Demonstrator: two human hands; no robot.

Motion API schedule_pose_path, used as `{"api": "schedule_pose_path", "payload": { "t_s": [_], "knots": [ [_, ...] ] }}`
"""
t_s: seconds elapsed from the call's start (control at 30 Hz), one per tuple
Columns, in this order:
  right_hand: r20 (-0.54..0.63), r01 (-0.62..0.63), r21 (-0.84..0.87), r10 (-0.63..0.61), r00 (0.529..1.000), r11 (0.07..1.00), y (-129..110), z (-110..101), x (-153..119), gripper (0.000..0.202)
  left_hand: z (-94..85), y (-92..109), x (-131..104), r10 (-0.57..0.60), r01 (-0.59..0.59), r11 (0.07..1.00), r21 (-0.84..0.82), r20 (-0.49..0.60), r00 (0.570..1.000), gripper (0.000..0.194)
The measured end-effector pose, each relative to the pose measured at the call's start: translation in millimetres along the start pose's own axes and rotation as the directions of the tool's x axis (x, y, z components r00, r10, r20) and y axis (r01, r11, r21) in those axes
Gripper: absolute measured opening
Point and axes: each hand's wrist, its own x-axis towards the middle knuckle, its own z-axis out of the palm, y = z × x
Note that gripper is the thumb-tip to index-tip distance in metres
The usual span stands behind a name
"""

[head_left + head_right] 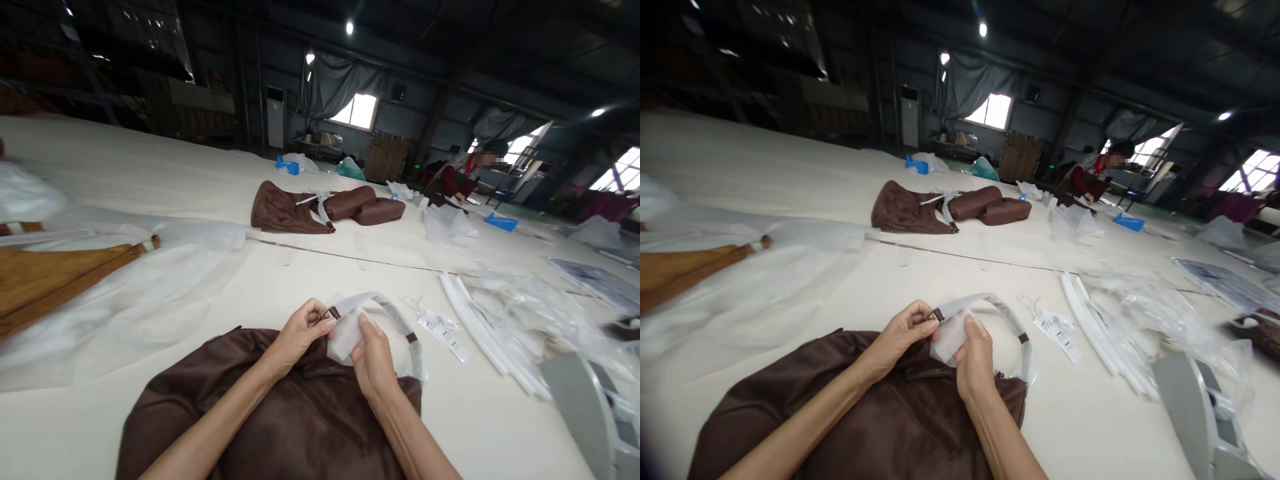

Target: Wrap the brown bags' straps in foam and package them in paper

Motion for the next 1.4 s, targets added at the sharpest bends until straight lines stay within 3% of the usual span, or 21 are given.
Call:
{"api": "schedule_pose_path", "payload": {
  "t_s": [0.1, 0.2, 0.33, 0.47, 0.57, 0.73, 0.83, 0.9, 0.97, 1.0, 1.1, 1.17, 1.23, 1.3, 1.33, 1.4],
  "knots": [
    [0.05, -0.109, 0.133, 0.103, 0.993, 0.985, 3.4, 7.7, 6.0, 0.027, 1.3, -3.4, 3.1, 0.016, -0.015, 1.0, -0.019, 0.012, 1.0, 0.039],
    [0.133, -0.195, 0.13, 0.178, 0.975, 0.972, 4.8, 8.0, 8.1, 0.023, 2.6, -9.5, 7.6, 0.03, -0.03, 0.999, 0.029, -0.006, 1.0, 0.038],
    [0.162, -0.117, 0.061, 0.106, 0.981, 0.991, 8.1, 5.4, 8.3, 0.021, 2.7, -25.0, 13.9, 0.019, -0.008, 0.998, 0.061, -0.175, 0.984, 0.041],
    [0.164, -0.105, 0.047, 0.096, 0.982, 0.993, 15.7, 1.5, 12.0, 0.023, 0.5, -34.6, 16.0, -0.068, 0.057, 0.997, -0.044, -0.306, 0.95, 0.068],
    [0.168, -0.091, 0.001, 0.09, 0.982, 0.996, 19.4, 1.6, 14.7, 0.028, -0.2, -28.1, 14.2, -0.108, 0.075, 0.985, -0.154, -0.222, 0.969, 0.072],
    [0.083, -0.052, -0.176, 0.067, 0.994, 0.983, 4.8, -3.5, 6.0, 0.039, 3.5, -12.8, 12.8, -0.101, 0.092, 0.948, -0.303, -0.014, 0.995, 0.044],
    [0.1, -0.044, -0.366, 0.087, 0.991, 0.93, -9.2, -27.1, -0.5, 0.05, 5.1, -9.7, 12.6, -0.101, 0.098, 0.935, -0.34, 0.01, 0.995, 0.04],
    [0.147, 0.093, -0.522, -0.018, 0.989, 0.848, -15.2, -49.0, -0.6, 0.063, 5.2, -8.5, 11.8, -0.106, 0.107, 0.932, -0.347, 0.023, 0.994, 0.037],
    [0.271, 0.339, -0.692, -0.206, 0.94, 0.638, -18.6, -68.3, 3.7, 0.069, 4.6, -7.1, 10.5, -0.114, 0.121, 0.931, -0.344, 0.039, 0.993, 0.034],
    [0.368, 0.467, -0.747, -0.291, 0.883, 0.473, -20.0, -74.9, 7.1, 0.068, 4.2, -6.2, 9.9, -0.119, 0.128, 0.932, -0.34, 0.048, 0.992, 0.033],
    [0.683, 0.728, -0.685, -0.379, 0.624, -0.034, -27.3, -79.7, 19.9, 0.052, 3.6, -4.2, 8.2, -0.129, 0.147, 0.937, -0.318, 0.075, 0.989, 0.028],
    [0.817, 0.811, -0.548, -0.342, 0.465, -0.206, -36.3, -72.9, 28.2, 0.038, 4.1, -4.2, 7.6, -0.124, 0.145, 0.945, -0.294, 0.088, 0.988, 0.026],
    [0.89, 0.866, -0.436, -0.262, 0.374, -0.245, -47.7, -63.2, 35.3, 0.028, 5.5, -5.9, 7.8, -0.11, 0.129, 0.957, -0.262, 0.086, 0.99, 0.026],
    [0.914, 0.895, -0.398, -0.164, 0.37, -0.199, -58.2, -54.6, 41.1, 0.021, 7.2, -9.3, 8.7, -0.095, 0.108, 0.969, -0.221, 0.07, 0.993, 0.027],
    [0.909, 0.896, -0.414, -0.12, 0.398, -0.159, -62.0, -51.1, 43.7, 0.016, 7.9, -11.5, 9.4, -0.088, 0.099, 0.975, -0.197, 0.06, 0.994, 0.027],
    [0.865, 0.863, -0.502, -0.051, 0.5, -0.061, -65.9, -45.8, 48.0, 0.007, 8.7, -16.2, 11.1, -0.079, 0.084, 0.986, -0.145, 0.04, 0.996, 0.025]
  ]
}}
